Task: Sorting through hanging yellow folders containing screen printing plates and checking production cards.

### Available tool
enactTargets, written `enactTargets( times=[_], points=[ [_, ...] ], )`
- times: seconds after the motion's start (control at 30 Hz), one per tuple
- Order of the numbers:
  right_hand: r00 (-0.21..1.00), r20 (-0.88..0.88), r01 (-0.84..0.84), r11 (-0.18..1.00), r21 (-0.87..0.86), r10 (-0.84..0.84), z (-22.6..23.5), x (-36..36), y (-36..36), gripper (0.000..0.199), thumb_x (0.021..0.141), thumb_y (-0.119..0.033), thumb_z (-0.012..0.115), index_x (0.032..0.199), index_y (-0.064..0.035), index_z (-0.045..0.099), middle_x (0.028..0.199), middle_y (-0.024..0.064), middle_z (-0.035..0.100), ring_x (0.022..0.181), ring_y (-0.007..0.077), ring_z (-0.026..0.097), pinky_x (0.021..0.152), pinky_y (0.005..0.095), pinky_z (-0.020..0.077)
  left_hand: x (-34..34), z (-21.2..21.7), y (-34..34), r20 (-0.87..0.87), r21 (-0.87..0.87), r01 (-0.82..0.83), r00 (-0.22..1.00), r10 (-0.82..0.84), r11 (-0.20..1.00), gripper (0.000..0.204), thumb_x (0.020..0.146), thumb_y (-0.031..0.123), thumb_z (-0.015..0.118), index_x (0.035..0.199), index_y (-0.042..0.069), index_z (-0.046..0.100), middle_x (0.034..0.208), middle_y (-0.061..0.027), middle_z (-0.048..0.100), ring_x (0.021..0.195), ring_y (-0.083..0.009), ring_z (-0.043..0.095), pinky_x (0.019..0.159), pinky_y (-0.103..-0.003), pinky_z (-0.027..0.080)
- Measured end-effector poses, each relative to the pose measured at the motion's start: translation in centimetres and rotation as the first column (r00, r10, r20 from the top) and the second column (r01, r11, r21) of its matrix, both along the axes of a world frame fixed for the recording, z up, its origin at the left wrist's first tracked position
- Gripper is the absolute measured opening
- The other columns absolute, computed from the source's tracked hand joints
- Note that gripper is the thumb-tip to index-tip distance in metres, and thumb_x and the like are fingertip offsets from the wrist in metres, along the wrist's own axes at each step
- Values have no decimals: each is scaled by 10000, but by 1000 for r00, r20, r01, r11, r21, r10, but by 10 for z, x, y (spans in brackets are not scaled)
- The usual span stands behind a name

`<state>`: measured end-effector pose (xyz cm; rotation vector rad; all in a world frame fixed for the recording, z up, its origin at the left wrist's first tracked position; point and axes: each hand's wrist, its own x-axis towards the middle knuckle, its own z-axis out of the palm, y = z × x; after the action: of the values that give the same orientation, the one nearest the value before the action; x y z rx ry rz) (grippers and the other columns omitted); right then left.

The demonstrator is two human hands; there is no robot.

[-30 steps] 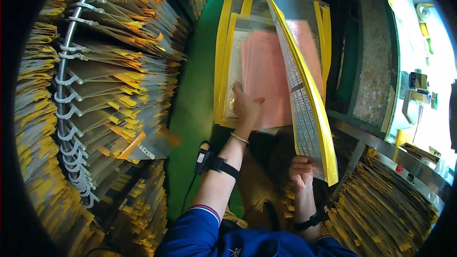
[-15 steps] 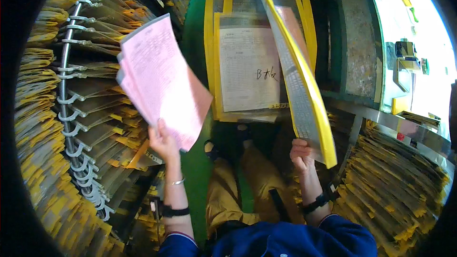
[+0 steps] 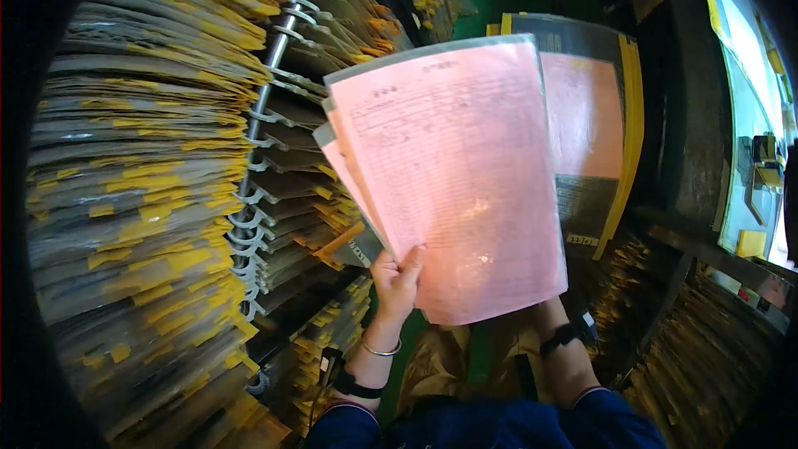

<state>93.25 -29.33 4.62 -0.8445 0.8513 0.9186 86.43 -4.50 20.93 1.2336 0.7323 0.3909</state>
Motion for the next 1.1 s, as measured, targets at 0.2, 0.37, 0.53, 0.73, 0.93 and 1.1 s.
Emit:
enactTargets(
  times=[0.2, 0.37, 0.53, 0.73, 0.93, 1.1],
  points=[
    [992, 122, 17, 1000, -9, -16, 13, 0, -36, 491, 871, -306, 642, 1221, 5, 494, 1122, 122, 591, 1045, 226, 568, 907, 330, 458, 13, 2, -8, 59, 24, 93, 994, -94, 995, 166, 861, 53, 652, 1008, -24, 643, 935, -23, 666, 788, -53, 560, 714, -212, 456],
    [926, 357, 154, 985, -71, -119, 50, 42, -52, 467, 883, -275, 619, 1230, 8, 486, 1123, 121, 590, 1036, 215, 570, 907, 322, 456, 18, 7, -15, 72, 48, 106, 991, -109, 993, 182, 872, 62, 639, 1027, -32, 627, 1005, -61, 657, 865, -92, 580, 782, -250, 468],
    [791, 598, 151, 988, 12, -128, 160, 91, -19, 447, 907, -333, 566, 1236, -47, 471, 1081, 71, 592, 982, 165, 576, 844, 305, 469, 18, 11, -17, 33, 112, 123, 991, -127, 986, 161, 858, 57, 654, 991, -33, 640, 967, -63, 669, 833, -92, 590, 760, -248, 476],
    [583, 780, -25, 965, -262, 227, 202, 99, 5, 522, 727, -38, 772, 1169, 11, 498, 1071, 101, 598, 959, 161, 582, 856, 308, 478, 27, 7, -23, -51, 272, 131, 991, -122, 953, 163, 781, 82, 751, 867, -33, 673, 813, -42, 687, 702, -77, 592, 655, -224, 489],
    [536, 827, 215, 921, -326, 167, 177, 102, -11, 182, 799, -43, 722, 910, -12, 581, 868, 27, 636, 776, 74, 570, 721, 230, 471, 65, 4, -40, 21, 284, 138, 988, -150, 949, 189, 748, 107, 785, 831, -25, 677, 762, -28, 678, 665, -51, 567, 624, -216, 481],
    [474, 874, 319, 903, -286, 109, 184, 108, -25, 109, 843, -33, 670, 906, -12, 583, 879, 18, 631, 777, 61, 557, 734, 223, 454, 76, -3, -43, 39, 242, 115, 991, -129, 963, 212, 875, 204, 673, 834, -3, 655, 657, 55, 566, 607, -27, 457, 560, -195, 393]
  ],
)
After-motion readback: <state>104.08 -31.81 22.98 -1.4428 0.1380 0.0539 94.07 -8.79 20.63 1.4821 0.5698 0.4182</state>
